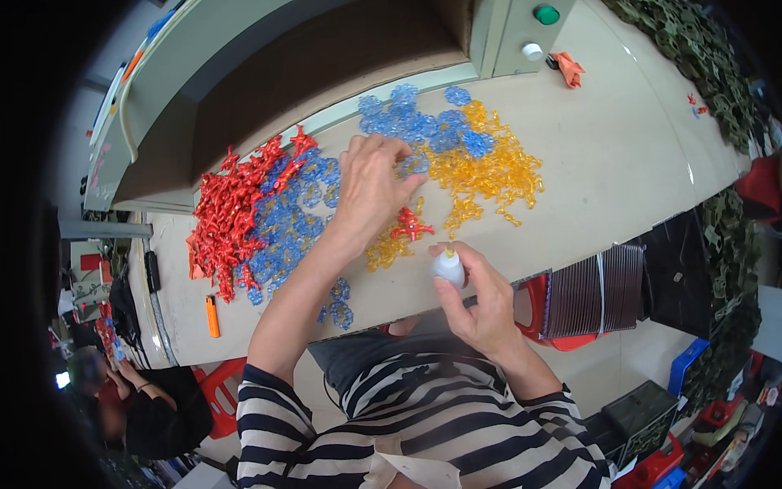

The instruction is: The person glues small plastic pieces together with a glue bottle to assemble toy figures.

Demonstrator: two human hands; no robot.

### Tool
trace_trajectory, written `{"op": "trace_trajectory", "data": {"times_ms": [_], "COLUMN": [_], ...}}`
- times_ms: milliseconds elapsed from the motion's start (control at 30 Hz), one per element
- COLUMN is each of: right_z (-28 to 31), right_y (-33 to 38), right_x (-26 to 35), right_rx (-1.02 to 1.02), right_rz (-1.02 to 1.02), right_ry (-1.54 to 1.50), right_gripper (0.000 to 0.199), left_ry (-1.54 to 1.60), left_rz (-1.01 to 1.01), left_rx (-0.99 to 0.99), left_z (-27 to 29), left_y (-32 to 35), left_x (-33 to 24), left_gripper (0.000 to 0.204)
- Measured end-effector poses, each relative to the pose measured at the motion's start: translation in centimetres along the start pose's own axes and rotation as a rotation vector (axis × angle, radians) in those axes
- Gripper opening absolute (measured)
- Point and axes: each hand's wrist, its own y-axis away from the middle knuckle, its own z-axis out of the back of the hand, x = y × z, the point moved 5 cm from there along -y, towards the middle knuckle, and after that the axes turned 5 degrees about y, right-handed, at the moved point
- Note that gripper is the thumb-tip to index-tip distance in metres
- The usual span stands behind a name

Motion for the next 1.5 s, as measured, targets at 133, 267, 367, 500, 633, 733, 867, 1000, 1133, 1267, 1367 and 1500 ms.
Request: {"op": "trace_trajectory", "data": {"times_ms": [133, 267, 367, 500, 633, 733, 867, 1000, 1133, 1267, 1367, 1500], "right_z": [1.1, 1.0, 0.7, 0.0, 0.3, 1.0, 1.1, -0.2, -3.3, -5.4, -6.3, -6.5], "right_y": [-0.3, -0.7, -0.8, -0.9, -1.3, -1.4, -1.2, -0.7, -0.4, 0.5, 1.2, 1.4], "right_x": [-0.6, -1.1, -1.1, -0.6, -0.5, -0.6, -1.2, -0.8, 1.0, 2.2, 2.7, 3.2], "right_rx": [-0.042, -0.039, -0.049, -0.024, -0.101, -0.123, -0.140, -0.064, 0.126, 0.246, 0.145, 0.123], "right_rz": [-0.034, -0.054, 0.004, -0.032, 0.023, 0.012, -0.024, -0.148, -0.194, -0.171, -0.345, -0.182], "right_ry": [0.041, 0.068, 0.092, 0.082, 0.048, 0.075, 0.017, -0.158, -0.304, -0.399, -0.507, -0.276], "right_gripper": [0.033, 0.034, 0.034, 0.033, 0.036, 0.035, 0.034, 0.034, 0.035, 0.033, 0.033, 0.034], "left_ry": [0.115, 0.104, 0.035, -0.004, -0.037, 0.120, 0.690, 1.098, 1.317, 1.442, 1.502, 1.602], "left_rz": [0.113, 0.255, 0.220, 0.179, 0.253, 0.321, 0.394, 0.552, 0.371, 0.393, 0.499, 0.651], "left_rx": [0.060, 0.055, 0.018, -0.062, -0.019, -0.002, 0.006, 0.119, 0.074, -0.009, -0.338, -0.387], "left_z": [1.4, 3.6, 5.0, 3.8, 0.8, 0.9, 3.3, 6.5, 6.2, 5.3, 4.9, 4.3], "left_y": [0.0, 0.8, 0.5, -2.6, -4.4, -4.1, -1.8, 6.1, 13.6, 17.1, 18.6, 20.1], "left_x": [0.6, 3.8, 5.2, 4.5, 4.2, 4.4, 3.5, 1.0, 0.0, -1.1, -1.0, -1.3], "left_gripper": [0.032, 0.028, 0.025, 0.027, 0.030, 0.029, 0.025, 0.021, 0.019, 0.021, 0.030, 0.029]}}
